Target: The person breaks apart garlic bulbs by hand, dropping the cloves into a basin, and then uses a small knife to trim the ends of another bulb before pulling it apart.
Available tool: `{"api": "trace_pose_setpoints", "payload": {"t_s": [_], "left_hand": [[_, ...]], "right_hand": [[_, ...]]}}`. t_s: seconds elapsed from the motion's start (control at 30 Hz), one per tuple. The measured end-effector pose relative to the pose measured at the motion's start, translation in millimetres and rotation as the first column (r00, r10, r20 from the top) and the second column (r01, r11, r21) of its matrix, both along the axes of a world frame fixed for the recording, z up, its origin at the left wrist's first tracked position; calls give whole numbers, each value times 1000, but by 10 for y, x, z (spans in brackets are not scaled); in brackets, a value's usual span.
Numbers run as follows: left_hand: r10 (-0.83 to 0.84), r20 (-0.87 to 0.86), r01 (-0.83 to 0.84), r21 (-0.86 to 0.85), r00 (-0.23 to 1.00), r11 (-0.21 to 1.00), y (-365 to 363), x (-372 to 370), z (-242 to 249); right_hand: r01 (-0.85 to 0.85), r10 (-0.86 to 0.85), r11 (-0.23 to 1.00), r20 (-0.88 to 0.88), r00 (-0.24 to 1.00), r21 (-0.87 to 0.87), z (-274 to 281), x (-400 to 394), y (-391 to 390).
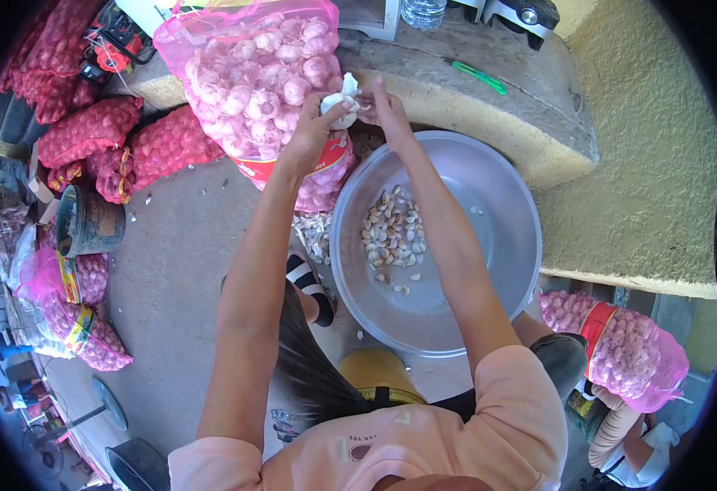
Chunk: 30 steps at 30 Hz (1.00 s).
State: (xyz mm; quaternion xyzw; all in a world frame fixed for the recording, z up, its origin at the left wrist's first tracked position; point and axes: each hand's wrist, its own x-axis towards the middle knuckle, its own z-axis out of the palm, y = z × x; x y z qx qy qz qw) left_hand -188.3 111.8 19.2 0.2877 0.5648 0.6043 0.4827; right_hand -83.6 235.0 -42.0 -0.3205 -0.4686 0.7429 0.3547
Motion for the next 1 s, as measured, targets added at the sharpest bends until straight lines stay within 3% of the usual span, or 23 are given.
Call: {"api": "trace_pose_setpoints", "payload": {"t_s": [0.03,0.1,0.2,0.27,0.43,0.5,0.53,0.63,0.73,0.83,0.9,0.97,1.0], "left_hand": [[-38,-20,38,31,999,999,19,-17,-50],[-74,-43,77,62,996,995,24,-4,-54],[-34,-151,41,43,988,998,24,32,-40],[-49,-48,54,113,998,992,27,68,-48],[-108,-12,109,154,994,982,-3,67,62],[-145,27,138,176,989,975,-2,87,148],[-138,83,121,183,987,976,11,112,173],[-108,185,71,197,977,978,39,109,146],[-93,255,38,210,962,977,52,64,135],[-80,326,11,210,942,978,55,9,77],[-66,368,-10,199,928,980,40,31,94],[45,306,-90,135,951,987,37,65,128],[42,308,-87,134,951,987,42,82,117]], "right_hand": [[2,-2,1000,3,1000,-1,30,-11,1],[-231,230,969,23,973,83,79,-52,27],[-211,212,975,3,977,63,106,-73,16],[-188,188,982,-30,982,-19,40,-138,-23],[-92,65,972,-130,989,-215,-427,-284,148],[-1,-1,1000,313,950,6,-815,-206,270],[-90,-122,925,511,851,370,-1213,-228,443],[-196,-215,836,635,742,512,-774,-68,171],[-258,-113,877,697,708,405,-1311,-165,375],[-132,-136,907,574,807,401,-1306,-135,283],[-173,-153,881,611,777,440,-1247,-110,256],[-214,-175,851,643,746,480,-1058,-83,231],[-138,-134,913,603,786,383,-839,-49,170]]}}
